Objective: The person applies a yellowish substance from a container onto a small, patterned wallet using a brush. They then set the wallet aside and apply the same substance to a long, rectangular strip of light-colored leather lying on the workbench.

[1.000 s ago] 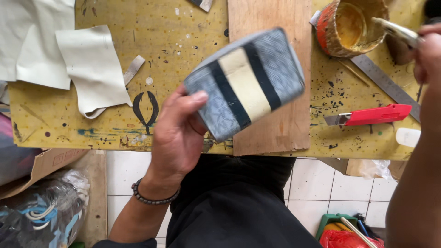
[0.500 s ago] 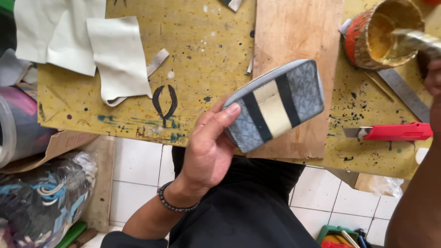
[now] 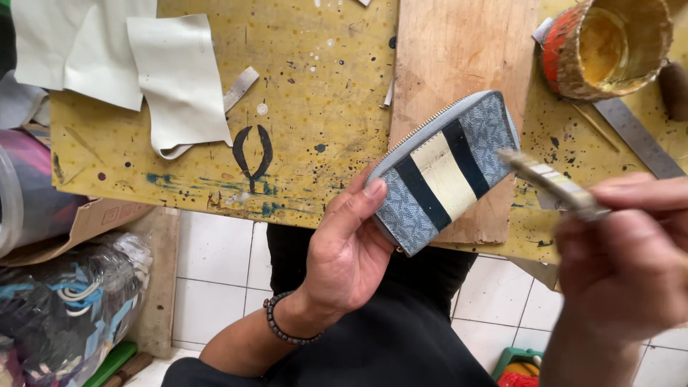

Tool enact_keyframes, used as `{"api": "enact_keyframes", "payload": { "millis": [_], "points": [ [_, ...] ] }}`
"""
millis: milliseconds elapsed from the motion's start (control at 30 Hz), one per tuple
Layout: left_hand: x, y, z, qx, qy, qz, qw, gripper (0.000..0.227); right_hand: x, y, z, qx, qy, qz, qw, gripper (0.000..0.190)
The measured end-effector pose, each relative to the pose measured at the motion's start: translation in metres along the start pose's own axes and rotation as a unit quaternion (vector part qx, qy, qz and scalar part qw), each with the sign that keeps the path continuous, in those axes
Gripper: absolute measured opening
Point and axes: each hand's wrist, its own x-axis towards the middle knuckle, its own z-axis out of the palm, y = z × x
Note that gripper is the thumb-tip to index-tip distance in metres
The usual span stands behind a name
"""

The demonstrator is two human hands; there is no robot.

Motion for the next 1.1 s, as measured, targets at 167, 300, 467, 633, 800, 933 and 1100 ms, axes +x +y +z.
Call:
{"api": "enact_keyframes", "payload": {
  "millis": [167, 300, 467, 633, 800, 933, 1100],
  "points": [
    [-0.002, -0.008, -0.004, -0.002, 0.0, 0.014, 1.0, 0.035, -0.023, -0.014, 0.045, -0.125, -0.101, -0.213, 0.964, 0.016],
    [-0.004, -0.009, -0.001, 0.007, -0.008, 0.011, 1.0, 0.037, -0.027, -0.01, 0.047, -0.167, -0.108, -0.252, 0.947, 0.017],
    [-0.006, -0.011, -0.005, 0.018, 0.0, 0.003, 1.0, 0.036, -0.021, -0.005, 0.041, -0.146, -0.105, -0.248, 0.952, 0.015],
    [-0.006, -0.011, -0.003, 0.022, -0.005, 0.0, 1.0, 0.041, -0.022, -0.003, 0.044, -0.149, -0.08, -0.249, 0.954, 0.017],
    [-0.005, -0.013, -0.002, 0.029, 0.0, 0.008, 1.0, 0.04, -0.032, -0.011, 0.048, -0.177, -0.138, -0.249, 0.942, 0.018],
    [-0.006, -0.012, 0.0, 0.034, -0.012, 0.005, 0.999, 0.04, -0.034, -0.006, 0.044, -0.163, -0.095, -0.241, 0.952, 0.018],
    [-0.005, -0.013, 0.001, 0.054, -0.008, 0.003, 0.999, 0.038, -0.038, -0.012, 0.049, -0.171, -0.155, -0.263, 0.937, 0.018]
  ]
}}
